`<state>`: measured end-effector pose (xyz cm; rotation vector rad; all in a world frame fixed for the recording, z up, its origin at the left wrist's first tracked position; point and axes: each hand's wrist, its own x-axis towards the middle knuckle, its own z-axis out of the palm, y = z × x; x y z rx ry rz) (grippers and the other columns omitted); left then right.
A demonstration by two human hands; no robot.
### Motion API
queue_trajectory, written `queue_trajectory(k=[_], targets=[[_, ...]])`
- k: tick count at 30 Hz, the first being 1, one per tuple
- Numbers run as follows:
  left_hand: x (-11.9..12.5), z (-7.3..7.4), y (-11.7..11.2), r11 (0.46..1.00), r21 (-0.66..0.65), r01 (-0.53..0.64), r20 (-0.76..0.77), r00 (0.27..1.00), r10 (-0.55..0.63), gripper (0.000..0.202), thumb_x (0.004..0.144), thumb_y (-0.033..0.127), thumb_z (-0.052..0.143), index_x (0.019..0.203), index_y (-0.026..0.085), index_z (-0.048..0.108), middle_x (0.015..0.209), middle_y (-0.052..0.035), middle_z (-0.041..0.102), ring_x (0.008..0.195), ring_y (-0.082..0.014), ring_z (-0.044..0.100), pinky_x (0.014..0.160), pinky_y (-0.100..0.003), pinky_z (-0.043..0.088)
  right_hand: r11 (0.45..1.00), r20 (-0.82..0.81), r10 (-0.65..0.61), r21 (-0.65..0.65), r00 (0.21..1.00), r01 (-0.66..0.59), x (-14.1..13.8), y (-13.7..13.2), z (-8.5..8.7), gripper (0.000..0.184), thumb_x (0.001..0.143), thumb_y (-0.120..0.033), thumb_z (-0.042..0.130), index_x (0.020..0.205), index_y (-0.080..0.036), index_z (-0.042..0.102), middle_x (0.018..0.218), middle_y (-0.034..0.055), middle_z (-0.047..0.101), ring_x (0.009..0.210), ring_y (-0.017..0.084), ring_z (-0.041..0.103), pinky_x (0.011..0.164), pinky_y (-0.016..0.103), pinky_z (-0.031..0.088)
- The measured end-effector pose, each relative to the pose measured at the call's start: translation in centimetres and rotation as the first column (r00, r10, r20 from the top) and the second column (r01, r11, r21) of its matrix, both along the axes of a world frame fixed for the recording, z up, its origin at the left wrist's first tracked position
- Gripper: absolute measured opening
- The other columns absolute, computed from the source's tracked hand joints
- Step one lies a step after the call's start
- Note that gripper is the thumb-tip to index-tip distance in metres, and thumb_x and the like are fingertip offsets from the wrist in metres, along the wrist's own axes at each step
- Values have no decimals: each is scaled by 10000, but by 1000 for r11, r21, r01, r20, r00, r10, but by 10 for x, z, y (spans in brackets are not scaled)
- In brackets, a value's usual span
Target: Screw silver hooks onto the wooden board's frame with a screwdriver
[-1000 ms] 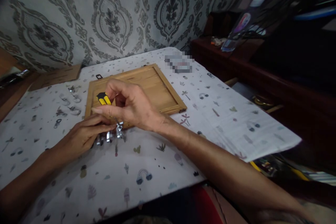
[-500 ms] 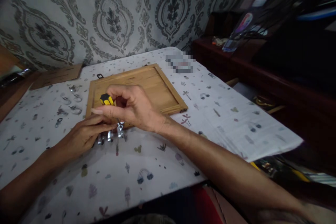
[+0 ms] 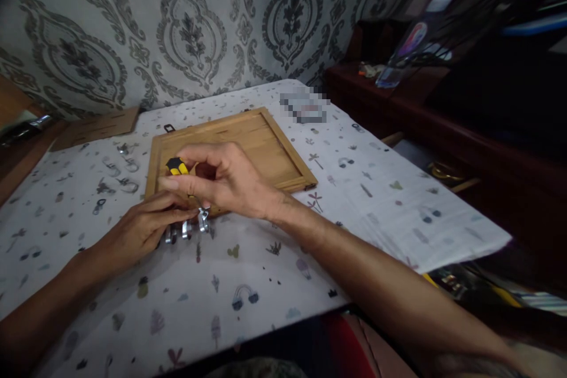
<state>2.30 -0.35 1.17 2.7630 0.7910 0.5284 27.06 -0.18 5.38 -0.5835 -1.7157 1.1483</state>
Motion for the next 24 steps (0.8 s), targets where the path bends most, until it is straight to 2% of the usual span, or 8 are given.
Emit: queue_trajectory(k=[3, 8, 13, 15, 18, 21, 24], targets=[[-1, -2, 1, 1000, 0, 1, 7, 1000, -1, 457, 1013, 35, 425, 1235, 240, 768, 1130, -72, 736, 1041, -221, 709, 873, -378, 613, 997, -17, -65, 30, 998, 66, -1, 0, -2, 458, 855, -539, 828, 723, -179, 577, 593, -74, 490, 497, 50, 471, 443, 180, 393], [0, -2, 1, 1000, 2, 5, 0, 1000, -5, 467, 1003, 21, 423, 1244, 230, 765, 1146, -80, 731, 1033, -223, 704, 872, -379, 611, 996, -48, -67, 62, 997, 70, -4, -1, -4, 467, 866, -564, 807, 739, -184, 565, 653, -56, 530, 535, 57, 495, 457, 181, 409], [0, 0, 0, 1000, -7, -1, -13, 1000, 1, 458, 1018, 29, 410, 1231, 220, 768, 1065, -77, 720, 973, -206, 699, 813, -337, 596, 957, -114, -258, 109, 959, 270, -2, -5, 2, 405, 937, -514, 752, 775, -201, 554, 679, -56, 486, 491, 47, 435, 429, 202, 353], [0, 0, 0, 1000, -1, 2, -9, 1000, -2, 455, 1021, 32, 408, 1226, 221, 768, 1046, -73, 716, 953, -201, 693, 798, -330, 587, 946, -116, -291, 111, 950, 303, -1, -6, 3, 430, 933, -528, 751, 751, -210, 527, 669, -57, 458, 500, 53, 437, 429, 206, 345], [1, -1, 0, 1000, 2, -5, -10, 1000, 5, 466, 1025, 30, 397, 1227, 226, 768, 1035, -69, 713, 939, -198, 683, 794, -330, 585, 965, -98, -236, 94, 967, 245, -3, -5, 3, 483, 921, -562, 751, 715, -219, 479, 647, -62, 428, 499, 56, 425, 427, 206, 330], [1, 1, -1, 1000, -5, -4, -27, 1000, 3, 442, 1037, 42, 402, 1219, 211, 768, 1034, -72, 714, 942, -200, 681, 807, -336, 592, 981, -89, -173, 72, 981, 180, -5, -5, 1, 467, 923, -542, 753, 725, -216, 483, 645, -69, 417, 495, 53, 413, 435, 209, 323], [1, 3, -1, 1000, -5, 0, -45, 999, 0, 426, 1047, 55, 398, 1217, 187, 766, 1030, -82, 717, 933, -203, 683, 803, -342, 600, 984, -96, -162, 60, 982, 169, -6, -5, -1, 439, 929, -516, 752, 742, -211, 497, 653, -70, 421, 508, 54, 423, 453, 211, 328]])
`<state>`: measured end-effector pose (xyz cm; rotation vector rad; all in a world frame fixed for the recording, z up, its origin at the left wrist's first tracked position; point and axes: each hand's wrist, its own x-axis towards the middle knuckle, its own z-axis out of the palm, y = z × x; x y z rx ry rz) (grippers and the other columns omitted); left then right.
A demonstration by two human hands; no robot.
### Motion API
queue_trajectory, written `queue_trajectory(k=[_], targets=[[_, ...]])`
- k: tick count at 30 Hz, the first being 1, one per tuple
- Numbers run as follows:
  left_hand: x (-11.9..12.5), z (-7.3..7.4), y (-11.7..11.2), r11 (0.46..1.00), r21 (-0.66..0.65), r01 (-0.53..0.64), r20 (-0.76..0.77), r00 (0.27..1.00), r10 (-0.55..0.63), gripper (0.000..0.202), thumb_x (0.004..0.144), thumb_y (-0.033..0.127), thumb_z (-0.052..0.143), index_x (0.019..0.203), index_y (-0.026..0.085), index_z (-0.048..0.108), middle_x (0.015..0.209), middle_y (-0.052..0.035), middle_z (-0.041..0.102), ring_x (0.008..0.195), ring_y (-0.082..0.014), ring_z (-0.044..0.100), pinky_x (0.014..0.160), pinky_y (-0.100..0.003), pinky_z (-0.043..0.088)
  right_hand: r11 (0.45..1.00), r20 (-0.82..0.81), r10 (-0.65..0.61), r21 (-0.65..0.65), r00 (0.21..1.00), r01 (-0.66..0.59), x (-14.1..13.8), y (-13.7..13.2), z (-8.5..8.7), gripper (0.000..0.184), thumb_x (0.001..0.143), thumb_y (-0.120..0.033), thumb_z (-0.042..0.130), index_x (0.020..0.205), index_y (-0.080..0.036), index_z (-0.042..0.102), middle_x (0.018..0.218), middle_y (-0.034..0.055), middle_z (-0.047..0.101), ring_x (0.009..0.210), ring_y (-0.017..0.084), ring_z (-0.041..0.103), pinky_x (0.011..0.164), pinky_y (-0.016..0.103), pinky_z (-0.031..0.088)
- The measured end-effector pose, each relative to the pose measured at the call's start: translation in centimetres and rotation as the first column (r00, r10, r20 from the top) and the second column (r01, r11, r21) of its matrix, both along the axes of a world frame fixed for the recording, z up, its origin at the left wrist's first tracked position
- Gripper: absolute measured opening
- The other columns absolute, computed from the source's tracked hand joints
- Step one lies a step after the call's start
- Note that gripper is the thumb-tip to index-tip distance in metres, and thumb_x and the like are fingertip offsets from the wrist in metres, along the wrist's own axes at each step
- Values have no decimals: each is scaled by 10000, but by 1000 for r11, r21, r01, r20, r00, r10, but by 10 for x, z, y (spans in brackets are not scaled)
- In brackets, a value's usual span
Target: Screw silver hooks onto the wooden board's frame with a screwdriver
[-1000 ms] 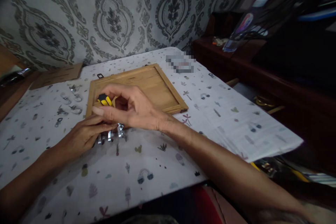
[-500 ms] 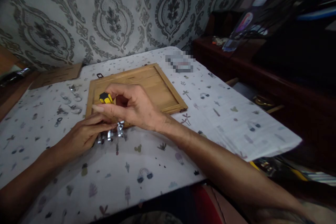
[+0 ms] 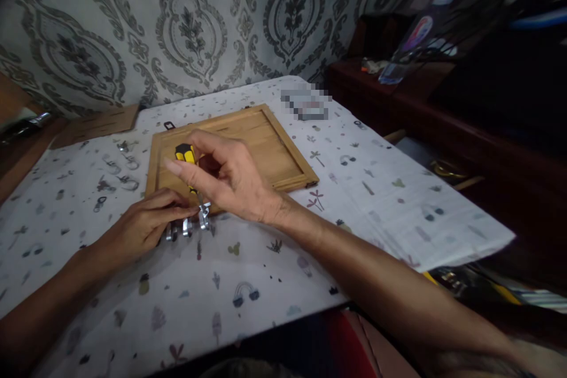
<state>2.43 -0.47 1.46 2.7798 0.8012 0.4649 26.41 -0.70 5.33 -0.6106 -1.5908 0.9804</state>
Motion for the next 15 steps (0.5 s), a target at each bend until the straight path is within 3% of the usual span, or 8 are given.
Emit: queue_trajectory(k=[7, 15], targets=[[0, 0, 1, 1000, -15, -10, 12, 1000, 10, 454, 1023, 40, 413, 1217, 243, 770, 1034, -63, 714, 936, -198, 685, 808, -337, 596, 999, 14, 36, 24, 999, -36, -2, 2, -6, 401, 943, -489, 743, 764, -204, 526, 658, -70, 420, 515, 61, 436, 468, 216, 353], [0, 1, 1, 1000, -10, -1, 35, 999, 1, 442, 1021, 41, 412, 1210, 232, 762, 1055, -63, 729, 947, -201, 700, 799, -341, 604, 995, 79, -19, 95, 997, 12, 0, 3, -8, 386, 974, -487, 706, 773, -200, 545, 688, -53, 472, 556, 77, 450, 510, 236, 398]])
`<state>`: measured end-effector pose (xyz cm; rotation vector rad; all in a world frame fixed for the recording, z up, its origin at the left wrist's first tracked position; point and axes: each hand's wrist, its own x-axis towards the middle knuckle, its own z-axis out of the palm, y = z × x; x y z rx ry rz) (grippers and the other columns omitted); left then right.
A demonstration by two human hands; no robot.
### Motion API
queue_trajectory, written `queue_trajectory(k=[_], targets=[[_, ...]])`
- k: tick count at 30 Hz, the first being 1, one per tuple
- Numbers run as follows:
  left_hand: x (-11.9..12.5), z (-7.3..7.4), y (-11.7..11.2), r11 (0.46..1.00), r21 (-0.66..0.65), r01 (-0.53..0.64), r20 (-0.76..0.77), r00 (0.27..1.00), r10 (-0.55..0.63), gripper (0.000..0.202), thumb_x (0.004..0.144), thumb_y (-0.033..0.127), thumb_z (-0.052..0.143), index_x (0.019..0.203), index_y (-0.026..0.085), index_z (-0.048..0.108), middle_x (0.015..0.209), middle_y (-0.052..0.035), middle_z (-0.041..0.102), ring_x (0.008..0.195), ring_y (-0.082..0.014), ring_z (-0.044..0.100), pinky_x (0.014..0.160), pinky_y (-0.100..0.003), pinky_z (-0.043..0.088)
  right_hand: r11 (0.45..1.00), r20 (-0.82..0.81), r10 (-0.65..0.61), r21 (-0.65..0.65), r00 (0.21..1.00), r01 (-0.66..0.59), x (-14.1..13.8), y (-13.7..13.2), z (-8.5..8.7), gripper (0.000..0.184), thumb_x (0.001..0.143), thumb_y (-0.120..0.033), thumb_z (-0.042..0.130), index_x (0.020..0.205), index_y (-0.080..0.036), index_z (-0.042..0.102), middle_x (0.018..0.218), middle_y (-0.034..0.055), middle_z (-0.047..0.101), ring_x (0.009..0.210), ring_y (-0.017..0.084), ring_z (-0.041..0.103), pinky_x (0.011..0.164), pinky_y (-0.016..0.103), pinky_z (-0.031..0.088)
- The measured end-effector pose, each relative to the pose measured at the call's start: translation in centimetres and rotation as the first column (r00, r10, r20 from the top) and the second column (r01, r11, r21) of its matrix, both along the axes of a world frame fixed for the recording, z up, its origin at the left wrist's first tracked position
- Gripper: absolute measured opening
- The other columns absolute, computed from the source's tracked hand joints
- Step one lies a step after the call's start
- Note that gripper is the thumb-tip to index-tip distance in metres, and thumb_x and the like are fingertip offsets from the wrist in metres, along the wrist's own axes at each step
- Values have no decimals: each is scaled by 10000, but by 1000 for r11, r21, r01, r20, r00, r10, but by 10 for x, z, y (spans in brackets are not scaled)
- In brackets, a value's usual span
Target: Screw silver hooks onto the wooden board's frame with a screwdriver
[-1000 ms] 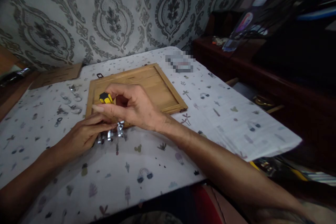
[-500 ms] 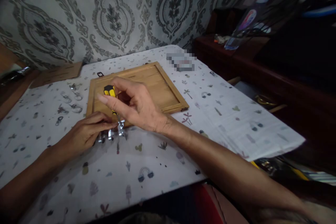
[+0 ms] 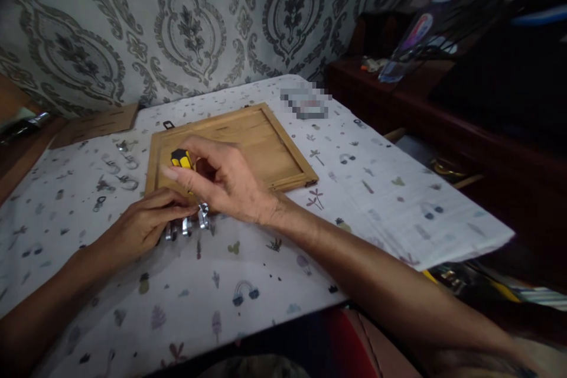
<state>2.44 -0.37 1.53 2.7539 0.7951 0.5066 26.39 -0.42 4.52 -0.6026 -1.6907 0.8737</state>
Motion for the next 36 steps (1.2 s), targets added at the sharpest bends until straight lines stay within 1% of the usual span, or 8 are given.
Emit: queue_trajectory(k=[7, 10, 13, 17, 23, 27, 32, 36], targets=[[1, 0, -1, 1000, -26, -11, 13, 1000, 12, 404, 1035, 84, 446, 1213, 246, 771, 1146, -72, 747, 1054, -228, 711, 884, -377, 621, 984, 96, -24, 177, 995, 6, 3, -1, 0, 342, 993, -456, 700, 812, -182, 609, 721, -25, 565, 636, 102, 514, 592, 253, 434], [2, 1, -1, 1000, 3, -8, 19, 1000, 8, 428, 1044, 99, 422, 1232, 269, 767, 1051, -57, 749, 940, -207, 714, 803, -344, 618, 981, 121, 36, 183, 992, -58, 3, -2, 0, 346, 988, -465, 708, 823, -175, 616, 716, -29, 569, 620, 93, 520, 574, 245, 426], [1, 0, -1, 999, 32, -9, 24, 1000, 9, 409, 1053, 126, 429, 1228, 272, 769, 991, -56, 747, 875, -211, 707, 750, -344, 614, 985, 104, 87, 140, 991, -101, 1, -1, 1, 373, 977, -473, 721, 790, -176, 592, 701, -40, 544, 601, 83, 508, 551, 231, 412], [1, 0, -2, 1000, -4, -20, 23, 1000, 20, 420, 1028, 87, 438, 1218, 261, 770, 1177, -72, 751, 1073, -238, 717, 897, -401, 629, 990, 46, 140, -9, 989, -140, 1, 1, 3, 404, 941, -501, 751, 769, -186, 565, 704, -44, 536, 579, 77, 499, 511, 217, 406], [-1, -2, 0, 1000, 6, -3, -12, 1000, 3, 457, 999, 38, 426, 1220, 242, 770, 1113, -72, 753, 1016, -219, 724, 852, -372, 632, 955, 58, 276, -128, 959, -267, 8, -1, 14, 333, 977, -500, 693, 940, -172, 650, 750, -33, 575, 601, 82, 559, 520, 205, 457], [-2, -4, 1, 1000, 19, -11, -1, 1000, 11, 460, 1010, 33, 418, 1231, 234, 768, 1097, -81, 742, 1002, -215, 716, 843, -363, 623, 967, 74, 206, -167, 976, -192, 9, 0, 12, 380, 936, -533, 738, 848, -183, 618, 649, -59, 530, 516, 71, 492, 459, 198, 401], [0, -4, -1, 1000, 20, 1, 39, 999, -1, 419, 1026, 67, 443, 1235, 226, 768, 1107, -93, 736, 1022, -232, 707, 869, -382, 619, 997, 41, 46, -57, 998, -43, 5, 4, 4, 458, 830, -509, 862, 739, -194, 542, 615, -75, 472, 536, 66, 440, 474, 204, 332], [-1, -6, -2, 1000, 3, -18, 12, 1000, 18, 449, 1033, 69, 427, 1273, 249, 760, 1094, -86, 730, 1001, -223, 697, 864, -377, 619, 992, 46, 68, -110, 997, -63, 4, 4, 5, 441, 836, -500, 860, 765, -193, 550, 668, -59, 514, 554, 67, 449, 484, 206, 356]])
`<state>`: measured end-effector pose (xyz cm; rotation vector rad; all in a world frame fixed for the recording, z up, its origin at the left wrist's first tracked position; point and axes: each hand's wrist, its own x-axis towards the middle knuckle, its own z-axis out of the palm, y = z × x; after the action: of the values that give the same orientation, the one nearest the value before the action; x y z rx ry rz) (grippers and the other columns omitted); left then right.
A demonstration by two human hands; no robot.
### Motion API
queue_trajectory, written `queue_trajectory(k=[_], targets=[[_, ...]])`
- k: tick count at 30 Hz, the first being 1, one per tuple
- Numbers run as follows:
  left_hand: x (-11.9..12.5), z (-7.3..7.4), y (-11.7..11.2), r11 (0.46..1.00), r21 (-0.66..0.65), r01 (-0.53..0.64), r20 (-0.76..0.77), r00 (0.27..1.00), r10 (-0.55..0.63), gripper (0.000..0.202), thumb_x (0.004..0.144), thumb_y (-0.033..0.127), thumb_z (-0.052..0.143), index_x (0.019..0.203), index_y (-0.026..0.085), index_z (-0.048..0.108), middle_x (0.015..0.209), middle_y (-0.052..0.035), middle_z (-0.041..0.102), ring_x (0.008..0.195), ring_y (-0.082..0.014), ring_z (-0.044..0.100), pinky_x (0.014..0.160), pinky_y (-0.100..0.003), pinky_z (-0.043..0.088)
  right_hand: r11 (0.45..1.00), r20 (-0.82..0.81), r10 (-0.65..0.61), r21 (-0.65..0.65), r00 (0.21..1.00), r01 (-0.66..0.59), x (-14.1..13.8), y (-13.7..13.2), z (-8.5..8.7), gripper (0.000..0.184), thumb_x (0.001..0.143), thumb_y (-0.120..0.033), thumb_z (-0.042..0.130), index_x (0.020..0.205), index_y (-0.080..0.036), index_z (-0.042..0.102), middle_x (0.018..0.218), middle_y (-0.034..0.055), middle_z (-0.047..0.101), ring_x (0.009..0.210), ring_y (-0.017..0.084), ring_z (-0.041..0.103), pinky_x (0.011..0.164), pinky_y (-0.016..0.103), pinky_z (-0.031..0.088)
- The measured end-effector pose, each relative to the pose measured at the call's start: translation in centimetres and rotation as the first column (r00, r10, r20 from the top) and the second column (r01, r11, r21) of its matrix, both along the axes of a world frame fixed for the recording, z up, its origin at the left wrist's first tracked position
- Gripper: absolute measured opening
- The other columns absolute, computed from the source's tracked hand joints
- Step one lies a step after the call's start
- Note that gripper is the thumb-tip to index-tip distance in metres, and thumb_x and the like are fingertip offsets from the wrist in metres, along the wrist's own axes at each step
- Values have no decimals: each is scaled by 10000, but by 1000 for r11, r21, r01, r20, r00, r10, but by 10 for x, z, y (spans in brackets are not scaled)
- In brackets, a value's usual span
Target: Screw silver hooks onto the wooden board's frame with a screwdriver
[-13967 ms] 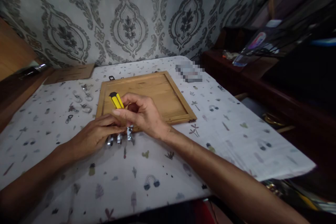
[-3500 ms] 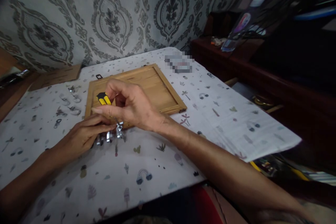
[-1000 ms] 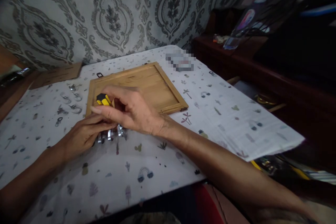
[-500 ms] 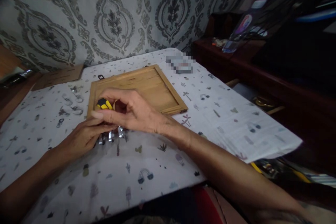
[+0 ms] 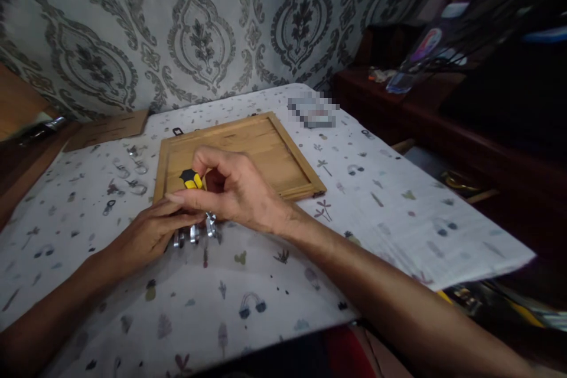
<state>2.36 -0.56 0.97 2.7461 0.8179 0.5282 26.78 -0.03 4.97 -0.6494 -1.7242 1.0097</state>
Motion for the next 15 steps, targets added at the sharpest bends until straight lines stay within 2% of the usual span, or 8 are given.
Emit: queue_trajectory(k=[4, 7, 11, 15], targets=[[-2, 1, 0, 1000, -2, -8, -27, 1000, 8, 453, 1031, 70, 436, 1295, 256, 755, 1090, -85, 726, 995, -224, 690, 867, -379, 618, 992, -24, 105, -65, 994, -107, 2, -1, 5, 361, 854, -453, 850, 942, -176, 636, 795, -24, 617, 603, 74, 524, 520, 201, 438], [-2, 1, -1, 999, -31, -22, -27, 999, 21, 458, 1032, 58, 440, 1300, 260, 752, 1115, -85, 725, 1030, -228, 683, 902, -393, 610, 982, -30, 158, -98, 987, -160, 4, -1, 7, 302, 913, -410, 790, 1053, -172, 667, 824, -17, 635, 574, 63, 534, 506, 191, 452], [-1, -1, -2, 998, -47, -31, -17, 999, 30, 444, 1039, 66, 452, 1302, 263, 750, 1114, -81, 721, 1037, -228, 674, 926, -400, 592, 977, -45, 161, -136, 986, -166, 6, 0, 7, 245, 961, -374, 721, 1056, -152, 682, 787, -7, 640, 550, 68, 556, 495, 191, 472], [-2, -4, -2, 999, -31, -23, 3, 1000, 23, 457, 1041, 54, 428, 1295, 256, 750, 1093, -81, 717, 1021, -225, 669, 888, -374, 581, 978, -61, 136, -148, 989, -144, 6, 1, 6, 262, 948, -377, 734, 1037, -133, 696, 740, -7, 643, 514, 72, 555, 475, 197, 475]])
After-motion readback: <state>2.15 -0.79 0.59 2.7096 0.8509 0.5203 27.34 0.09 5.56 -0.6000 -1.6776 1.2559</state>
